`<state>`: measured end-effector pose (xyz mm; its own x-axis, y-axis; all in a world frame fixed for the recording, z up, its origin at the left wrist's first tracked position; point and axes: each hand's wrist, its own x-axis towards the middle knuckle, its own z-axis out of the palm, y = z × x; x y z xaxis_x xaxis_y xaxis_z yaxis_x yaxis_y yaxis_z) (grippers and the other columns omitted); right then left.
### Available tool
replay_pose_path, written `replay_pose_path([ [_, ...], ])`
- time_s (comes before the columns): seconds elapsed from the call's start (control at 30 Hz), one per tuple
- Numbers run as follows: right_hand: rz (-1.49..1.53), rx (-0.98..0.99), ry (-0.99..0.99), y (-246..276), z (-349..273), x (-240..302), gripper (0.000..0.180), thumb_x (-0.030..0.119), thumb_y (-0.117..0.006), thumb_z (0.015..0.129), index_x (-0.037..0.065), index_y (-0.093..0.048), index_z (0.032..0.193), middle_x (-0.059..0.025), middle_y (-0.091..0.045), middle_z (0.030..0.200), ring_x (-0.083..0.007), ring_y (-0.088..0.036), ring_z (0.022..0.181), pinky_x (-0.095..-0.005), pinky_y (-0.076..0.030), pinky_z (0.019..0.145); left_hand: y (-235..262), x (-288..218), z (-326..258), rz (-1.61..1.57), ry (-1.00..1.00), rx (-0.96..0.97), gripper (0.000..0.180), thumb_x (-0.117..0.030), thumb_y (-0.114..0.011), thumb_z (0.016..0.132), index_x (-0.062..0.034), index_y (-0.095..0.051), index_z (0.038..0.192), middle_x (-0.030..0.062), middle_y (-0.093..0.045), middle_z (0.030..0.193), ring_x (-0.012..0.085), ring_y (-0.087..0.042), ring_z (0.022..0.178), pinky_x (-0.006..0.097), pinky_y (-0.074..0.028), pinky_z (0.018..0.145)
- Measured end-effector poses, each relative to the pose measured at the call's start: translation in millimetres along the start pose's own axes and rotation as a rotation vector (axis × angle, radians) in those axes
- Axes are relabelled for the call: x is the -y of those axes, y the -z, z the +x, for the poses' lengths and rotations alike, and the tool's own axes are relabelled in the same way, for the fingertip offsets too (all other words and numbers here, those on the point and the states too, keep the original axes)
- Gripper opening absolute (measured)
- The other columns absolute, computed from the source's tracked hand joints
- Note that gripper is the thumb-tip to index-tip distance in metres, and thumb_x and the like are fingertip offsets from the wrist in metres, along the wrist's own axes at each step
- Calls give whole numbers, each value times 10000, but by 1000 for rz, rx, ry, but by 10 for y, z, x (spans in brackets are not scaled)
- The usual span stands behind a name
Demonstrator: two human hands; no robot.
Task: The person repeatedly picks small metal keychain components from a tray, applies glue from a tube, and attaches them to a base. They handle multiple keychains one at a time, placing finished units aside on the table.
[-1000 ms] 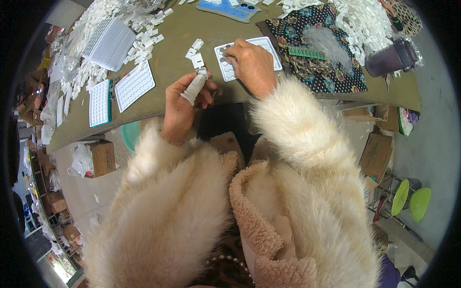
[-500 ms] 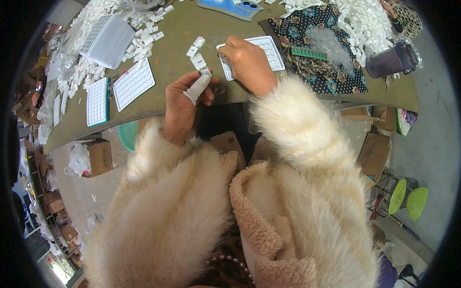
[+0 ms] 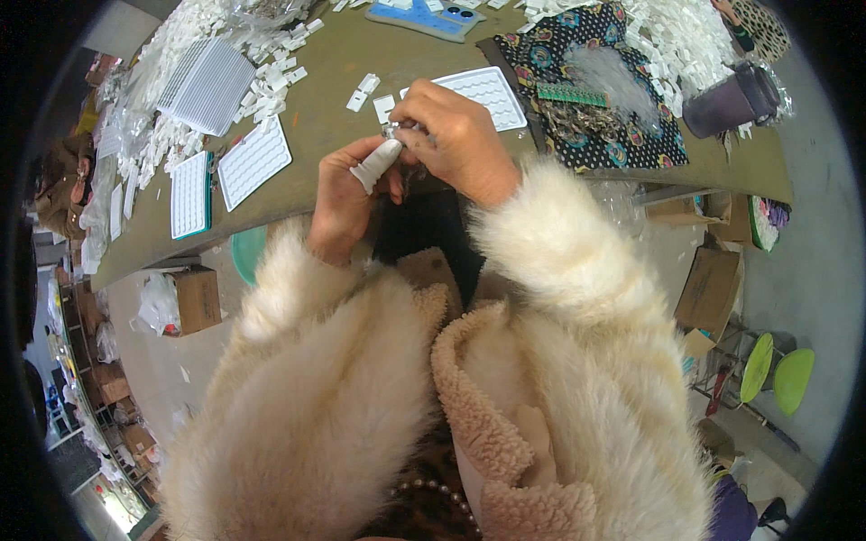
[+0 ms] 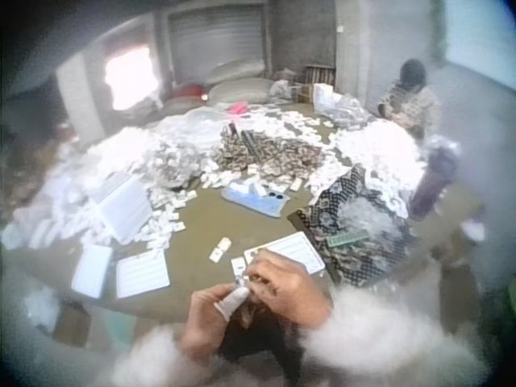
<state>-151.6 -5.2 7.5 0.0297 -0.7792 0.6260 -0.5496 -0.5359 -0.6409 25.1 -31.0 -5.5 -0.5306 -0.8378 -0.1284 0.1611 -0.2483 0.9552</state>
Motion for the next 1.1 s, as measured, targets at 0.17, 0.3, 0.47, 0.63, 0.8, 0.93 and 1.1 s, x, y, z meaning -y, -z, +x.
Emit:
replay_pose_path([
  [0.17, -155, -49, 57, 18, -10, 94, 147, -20, -705, 756, 14, -623, 873, -102, -601, 827, -302, -635, 758, -377, -507, 627, -79, -20, -27, 28, -57, 44, 161, -105, -600, 980, 18, -702, 1000, 69, -691, 826, 111, -607, 605, 255, -506, 554],
  [0.3, 56, -34, -162, 24, -83, 139, 111, -63, -699, 768, -5, -644, 844, -85, -609, 784, -222, -637, 727, -337, -499, 623, -150, -15, -46, 15, -95, -16, 162, -101, -598, 983, 23, -694, 1023, 72, -683, 806, 115, -607, 595, 248, -499, 549],
  [0.47, 272, 57, -261, 67, -103, 65, 120, -101, -664, 801, -35, -703, 894, -63, -666, 868, -127, -617, 769, -262, -498, 670, -138, -24, -50, -31, -72, 13, 171, -111, -626, 972, 26, -689, 1054, 55, -674, 785, 100, -596, 591, 240, -481, 533],
  [0.63, 403, 236, -243, 183, -1, -92, 95, -80, -665, 815, -26, -711, 877, -53, -648, 793, -134, -591, 704, -255, -480, 666, -52, -23, -7, 101, -31, 8, 212, -183, -644, 969, -3, -705, 1063, -10, -592, 695, 46, -478, 531, 198, -334, 452],
  [0.8, -167, -34, -269, 158, 127, -332, 77, 13, -690, 835, -9, -708, 907, -67, -655, 826, -191, -631, 725, -300, -501, 662, -32, -5, 5, 32, -18, -1, 201, -194, -633, 974, -28, -726, 1042, -48, -543, 671, 18, -419, 531, 181, -281, 454],
  [0.93, -439, -25, -279, 28, 76, -435, 86, 112, -751, 795, 59, -733, 861, -73, -674, 840, -289, -673, 750, -379, -516, 652, -43, -5, -6, 43, -19, -16, 210, -203, -632, 977, -27, -724, 1046, -53, -537, 682, 15, -415, 548, 179, -289, 470],
  [1.1, -375, 2, -227, 33, 79, -409, 88, 85, -750, 797, 40, -719, 866, -65, -657, 836, -244, -640, 714, -345, -495, 637, -28, -6, 16, 35, -28, -7, 215, -181, -596, 997, -24, -705, 1097, -45, -526, 699, 34, -412, 566, 197, -323, 506],
])
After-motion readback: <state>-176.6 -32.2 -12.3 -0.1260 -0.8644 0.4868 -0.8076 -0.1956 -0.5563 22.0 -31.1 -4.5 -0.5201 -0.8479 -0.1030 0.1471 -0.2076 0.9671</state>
